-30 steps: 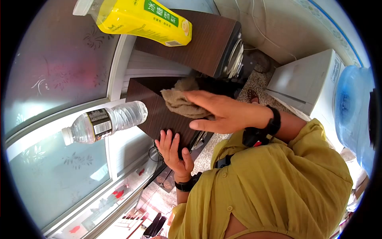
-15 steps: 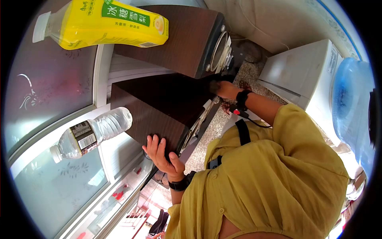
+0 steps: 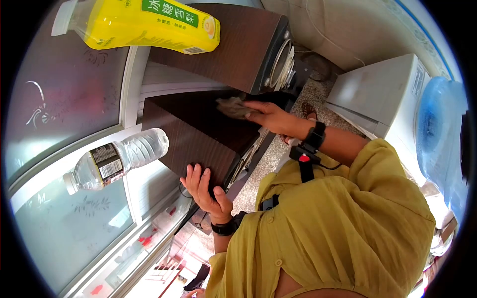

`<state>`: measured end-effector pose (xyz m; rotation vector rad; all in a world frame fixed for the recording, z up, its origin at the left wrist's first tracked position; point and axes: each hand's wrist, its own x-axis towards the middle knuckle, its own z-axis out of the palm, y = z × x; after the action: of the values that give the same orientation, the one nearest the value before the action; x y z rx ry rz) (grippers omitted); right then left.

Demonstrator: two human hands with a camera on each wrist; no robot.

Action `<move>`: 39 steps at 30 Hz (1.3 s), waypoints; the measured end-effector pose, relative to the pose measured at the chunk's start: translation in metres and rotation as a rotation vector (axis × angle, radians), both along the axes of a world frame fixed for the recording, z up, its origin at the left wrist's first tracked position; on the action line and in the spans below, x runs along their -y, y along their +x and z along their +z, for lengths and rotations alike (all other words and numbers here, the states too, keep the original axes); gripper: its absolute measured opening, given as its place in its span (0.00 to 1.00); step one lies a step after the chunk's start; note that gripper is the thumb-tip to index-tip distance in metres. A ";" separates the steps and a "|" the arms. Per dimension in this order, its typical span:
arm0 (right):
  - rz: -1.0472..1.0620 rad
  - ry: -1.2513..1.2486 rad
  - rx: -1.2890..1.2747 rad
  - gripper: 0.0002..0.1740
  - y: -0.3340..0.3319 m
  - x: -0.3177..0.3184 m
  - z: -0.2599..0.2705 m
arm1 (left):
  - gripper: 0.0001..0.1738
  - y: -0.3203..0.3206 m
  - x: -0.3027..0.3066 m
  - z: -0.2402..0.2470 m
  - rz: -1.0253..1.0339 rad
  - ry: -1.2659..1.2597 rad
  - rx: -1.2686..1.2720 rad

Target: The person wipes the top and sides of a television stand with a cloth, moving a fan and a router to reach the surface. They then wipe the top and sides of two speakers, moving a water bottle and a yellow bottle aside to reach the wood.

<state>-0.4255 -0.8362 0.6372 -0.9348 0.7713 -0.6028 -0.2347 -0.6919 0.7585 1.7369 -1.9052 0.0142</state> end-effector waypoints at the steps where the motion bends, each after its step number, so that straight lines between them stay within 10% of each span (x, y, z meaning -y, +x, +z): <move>1: 0.046 0.028 0.017 0.29 -0.009 0.000 0.028 | 0.25 0.000 0.000 0.000 0.007 -0.004 -0.001; 7: 0.060 -0.665 0.217 0.29 -0.030 -0.016 0.065 | 0.25 0.000 0.001 -0.002 0.014 -0.008 0.001; 20: 0.350 -0.101 -0.226 0.37 0.033 0.035 -0.115 | 0.26 0.000 -0.001 -0.001 0.034 0.009 0.004; 35: 0.340 -0.686 0.375 0.38 0.025 0.044 0.074 | 0.26 0.002 -0.001 0.001 0.019 0.020 0.007; 39: 0.336 -0.393 0.299 0.42 0.084 0.060 -0.031 | 0.27 0.002 -0.001 0.002 0.021 0.037 0.014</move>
<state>-0.3415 -0.8962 0.6061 -1.2676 0.2194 -0.5885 -0.2330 -0.6905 0.7603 1.7855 -1.9088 -0.0011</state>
